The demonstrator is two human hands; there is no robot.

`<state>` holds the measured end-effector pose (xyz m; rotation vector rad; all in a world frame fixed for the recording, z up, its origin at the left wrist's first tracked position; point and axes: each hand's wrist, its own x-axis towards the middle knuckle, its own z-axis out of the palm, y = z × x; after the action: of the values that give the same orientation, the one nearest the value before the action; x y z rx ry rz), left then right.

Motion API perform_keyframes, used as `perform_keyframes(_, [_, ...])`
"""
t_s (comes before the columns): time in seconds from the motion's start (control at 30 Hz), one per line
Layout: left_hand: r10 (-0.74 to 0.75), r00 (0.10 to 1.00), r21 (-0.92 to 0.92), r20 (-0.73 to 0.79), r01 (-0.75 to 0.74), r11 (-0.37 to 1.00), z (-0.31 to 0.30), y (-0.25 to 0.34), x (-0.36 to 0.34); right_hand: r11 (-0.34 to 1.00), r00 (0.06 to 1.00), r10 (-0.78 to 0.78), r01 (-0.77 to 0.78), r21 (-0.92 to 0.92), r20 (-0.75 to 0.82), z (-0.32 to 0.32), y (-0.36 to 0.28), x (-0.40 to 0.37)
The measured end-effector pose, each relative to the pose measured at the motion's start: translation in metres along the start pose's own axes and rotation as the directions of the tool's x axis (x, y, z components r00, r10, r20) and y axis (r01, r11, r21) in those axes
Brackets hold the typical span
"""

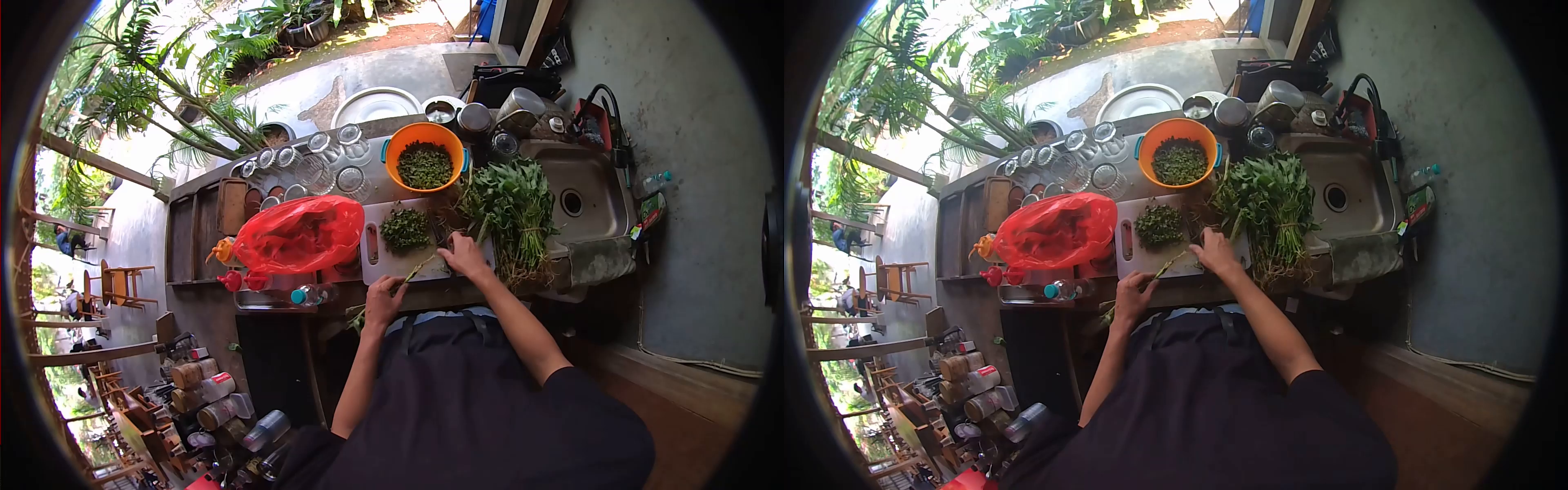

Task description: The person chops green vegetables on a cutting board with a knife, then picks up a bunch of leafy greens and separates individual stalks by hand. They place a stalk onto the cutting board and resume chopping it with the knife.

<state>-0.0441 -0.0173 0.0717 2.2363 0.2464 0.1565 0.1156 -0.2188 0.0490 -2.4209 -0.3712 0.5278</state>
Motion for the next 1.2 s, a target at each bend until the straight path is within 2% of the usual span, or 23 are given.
perform_keyframes(0.13, [-0.066,0.997,0.017,0.036,0.066,0.998,0.009,-0.003,0.009,0.997,0.998,-0.006,0.001,-0.074,-0.07,0.026,0.011,0.001])
perform_keyframes(0.23, [0.003,1.0,0.083,0.019,-0.005,0.997,0.023,-0.011,0.028,0.998,0.998,-0.057,0.056,-0.036,-0.026,0.018,0.018,0.007])
perform_keyframes(0.37, [0.071,0.997,0.152,0.006,-0.071,0.986,0.043,-0.029,0.043,0.997,0.999,-0.023,0.025,0.067,-0.042,0.004,0.02,-0.002])
perform_keyframes(0.43, [0.085,0.996,0.172,0.026,-0.088,0.981,0.048,-0.032,0.047,0.954,0.986,0.161,-0.168,0.249,0.048,-0.005,0.016,-0.017])
perform_keyframes(0.47, [0.104,0.994,0.195,0.034,-0.109,0.975,0.051,-0.033,0.048,0.952,0.985,0.169,-0.174,0.251,0.043,-0.009,0.014,-0.026])
perform_keyframes(0.53, [0.125,0.991,0.218,0.051,-0.133,0.967,0.056,-0.035,0.048,0.99,0.991,0.119,-0.115,0.082,-0.053,-0.016,0.005,-0.047])
perform_keyframes(0.57, [0.14,0.99,0.218,0.021,-0.141,0.966,0.059,-0.036,0.048,0.989,0.991,0.125,-0.12,0.085,-0.057,-0.014,0.004,-0.057])
perform_keyframes(0.63, [0.162,0.987,0.215,-0.002,-0.157,0.964,0.065,-0.037,0.049,0.994,0.985,-0.096,0.103,0.047,-0.144,-0.014,-0.001,-0.077])
perform_keyframes(0.67, [0.17,0.985,0.196,-0.029,-0.161,0.967,0.067,-0.038,0.049,0.999,0.999,-0.036,0.036,-0.017,-0.006,-0.017,-0.005,-0.085])
perform_keyframes(0.7, [0.176,0.983,0.177,-0.056,-0.164,0.97,0.067,-0.038,0.049,0.999,1.0,-0.029,0.029,-0.014,-0.011,-0.014,-0.003,-0.09])
perform_keyframes(0.77, [0.18,0.982,0.176,-0.054,-0.168,0.97,0.067,-0.037,0.05,0.986,0.993,-0.11,0.116,-0.124,0.05,-0.005,0.0,-0.098])
perform_keyframes(0.97, [0.157,0.986,0.128,-0.057,-0.149,0.98,0.072,-0.035,0.056,0.943,0.984,-0.154,0.174,-0.282,0.093,0.003,0.002,-0.111])
perform_keyframes(1.2, [0.168,0.984,0.098,-0.053,-0.162,0.982,0.073,-0.036,0.057,0.914,0.977,-0.166,0.203,-0.35,0.134,-0.004,-0.008,-0.11])
